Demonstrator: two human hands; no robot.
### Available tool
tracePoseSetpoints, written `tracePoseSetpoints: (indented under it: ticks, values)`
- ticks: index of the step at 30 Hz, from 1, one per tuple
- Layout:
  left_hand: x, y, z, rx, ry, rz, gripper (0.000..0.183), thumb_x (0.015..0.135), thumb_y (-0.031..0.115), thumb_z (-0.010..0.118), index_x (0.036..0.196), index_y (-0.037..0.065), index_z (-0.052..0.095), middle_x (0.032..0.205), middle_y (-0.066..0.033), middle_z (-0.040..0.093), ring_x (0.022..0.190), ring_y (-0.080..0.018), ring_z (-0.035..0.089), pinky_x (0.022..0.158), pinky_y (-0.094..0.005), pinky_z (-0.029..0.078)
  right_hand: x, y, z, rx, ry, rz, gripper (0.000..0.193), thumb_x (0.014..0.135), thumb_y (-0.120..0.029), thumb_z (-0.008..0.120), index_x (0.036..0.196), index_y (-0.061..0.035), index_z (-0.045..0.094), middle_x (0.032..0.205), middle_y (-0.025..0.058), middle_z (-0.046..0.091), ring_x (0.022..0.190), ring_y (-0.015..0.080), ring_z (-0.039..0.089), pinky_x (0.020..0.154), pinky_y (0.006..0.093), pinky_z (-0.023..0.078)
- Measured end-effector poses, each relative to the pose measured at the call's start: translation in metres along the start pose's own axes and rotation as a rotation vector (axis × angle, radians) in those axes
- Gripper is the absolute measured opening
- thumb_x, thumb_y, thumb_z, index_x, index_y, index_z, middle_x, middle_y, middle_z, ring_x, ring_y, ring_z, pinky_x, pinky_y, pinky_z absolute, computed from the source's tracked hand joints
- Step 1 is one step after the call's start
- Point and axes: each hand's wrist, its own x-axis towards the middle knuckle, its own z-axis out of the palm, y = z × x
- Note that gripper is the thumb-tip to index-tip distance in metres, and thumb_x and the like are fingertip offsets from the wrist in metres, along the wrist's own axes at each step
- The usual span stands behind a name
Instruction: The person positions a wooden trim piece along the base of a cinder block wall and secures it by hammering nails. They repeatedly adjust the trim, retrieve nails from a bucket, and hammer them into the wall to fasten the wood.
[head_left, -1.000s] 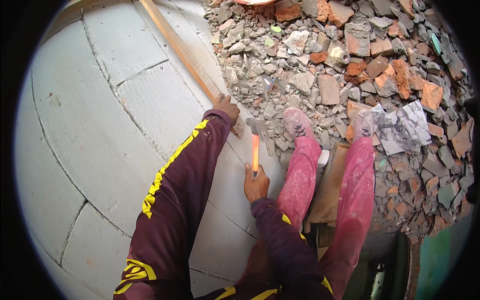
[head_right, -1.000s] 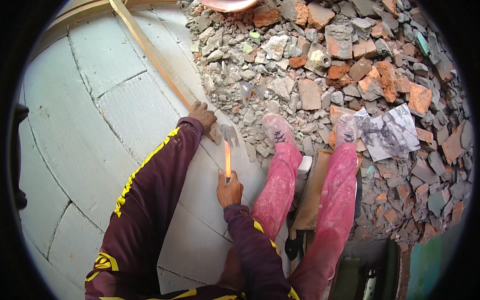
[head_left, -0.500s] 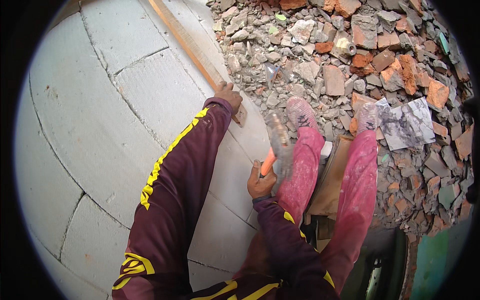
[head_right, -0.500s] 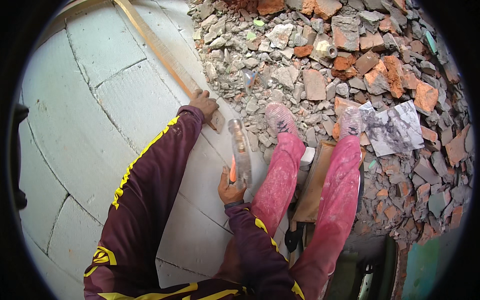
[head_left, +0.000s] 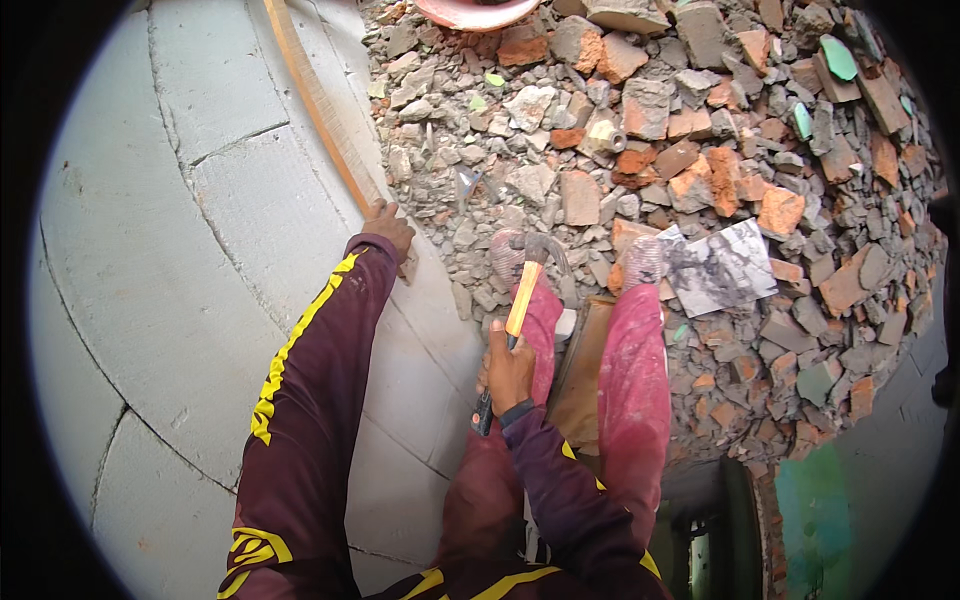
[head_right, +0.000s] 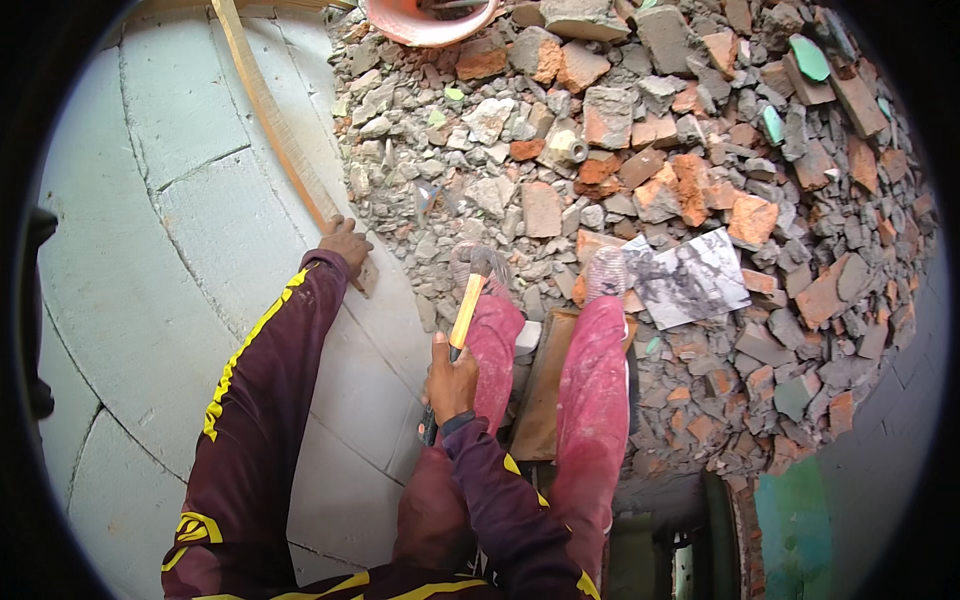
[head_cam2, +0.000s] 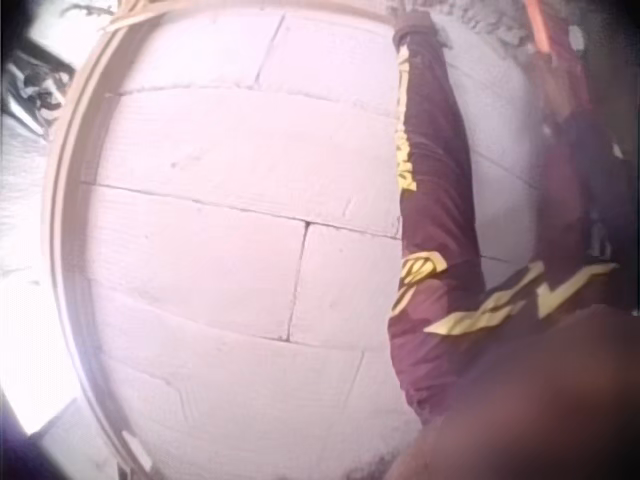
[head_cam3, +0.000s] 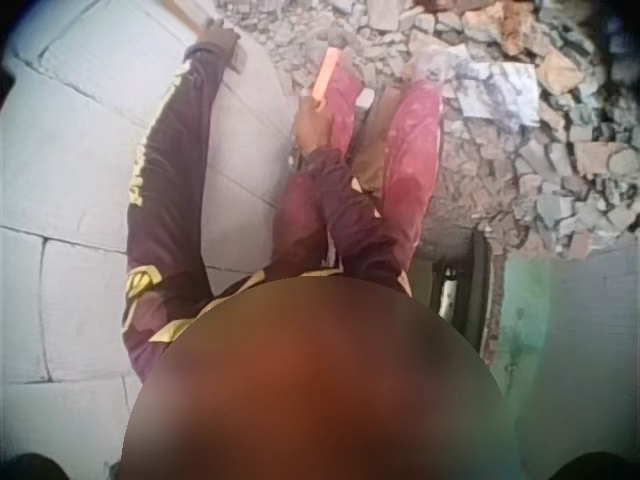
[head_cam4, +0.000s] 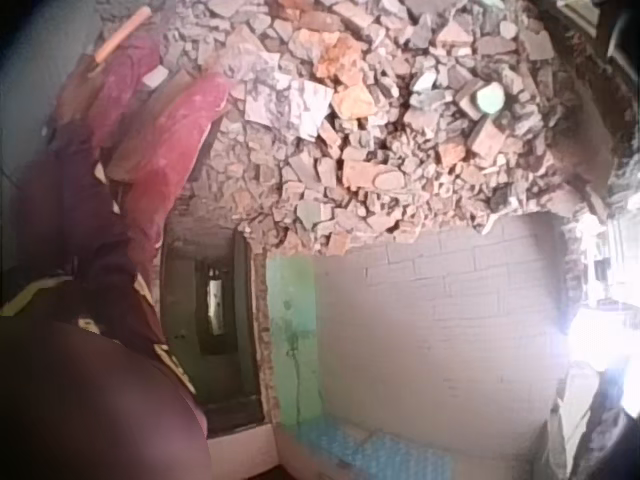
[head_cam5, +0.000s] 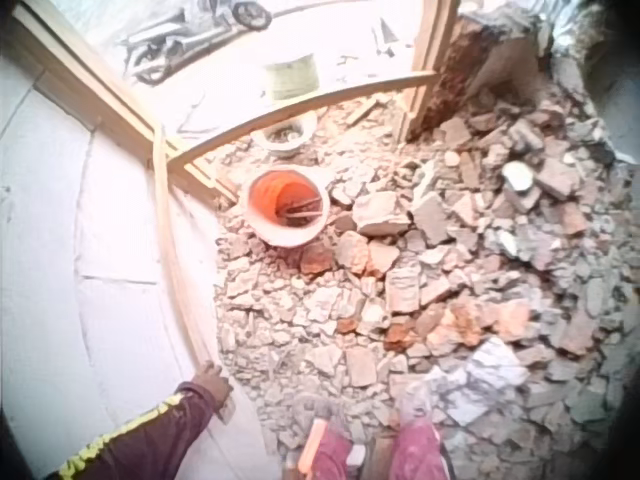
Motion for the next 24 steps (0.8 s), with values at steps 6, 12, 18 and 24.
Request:
tracePoseSetpoints:
  ticks: [6,12,18,24]
  values:
    - [0.008,0.003,0.013,-0.028,-0.046,-0.053,0.031,0.094,0.021,0.046,0.107,0.019,0.074,0.116,0.0018,0.069,0.131,-0.0204,0.041,0.114,-0.0481,0.014,-0.051,-0.079,-0.044,-0.313,-0.018,0.066,0.025,0.094,-0.028,0.061,0.090,-0.0078,0.048,0.062,0.0005,0.047,0.044,0.0122,0.048,0.037,0.0289,0.043]
    - [0.016,0.007,0.022,-0.067,-0.041,-0.114,0.034,0.096,0.023,0.043,0.109,0.020,0.074,0.119,0.0037,0.069,0.133,-0.0197,0.039,0.114,-0.0476,0.013,-0.136,-0.129,-0.046,-0.269,-0.100,0.135,0.018,0.096,-0.025,0.059,0.095,-0.0102,0.049,0.068,-0.0014,0.047,0.049,0.0100,0.050,0.042,0.0278,0.044]
    - [0.013,0.006,0.030,-0.048,0.034,-0.098,0.030,0.091,0.022,0.047,0.099,0.019,0.077,0.108,0.0016,0.070,0.128,-0.0203,0.042,0.114,-0.0471,0.012,-0.062,-0.167,-0.044,-0.549,-0.175,-0.060,0.023,0.093,-0.024,0.061,0.096,-0.0034,0.052,0.066,0.0038,0.053,0.049,0.0124,0.054,0.043,0.0299,0.045]
    - [0.007,0.011,0.016,-0.124,-0.028,-0.159,0.026,0.083,0.020,0.055,0.099,0.015,0.075,0.111,-0.0007,0.066,0.127,-0.0225,0.041,0.114,-0.0448,0.013,0.052,-0.181,-0.054,-0.956,-0.122,-0.142,0.027,0.091,-0.026,0.064,0.093,-0.0031,0.051,0.061,0.0050,0.053,0.045,0.0150,0.053,0.041,0.0326,0.043]
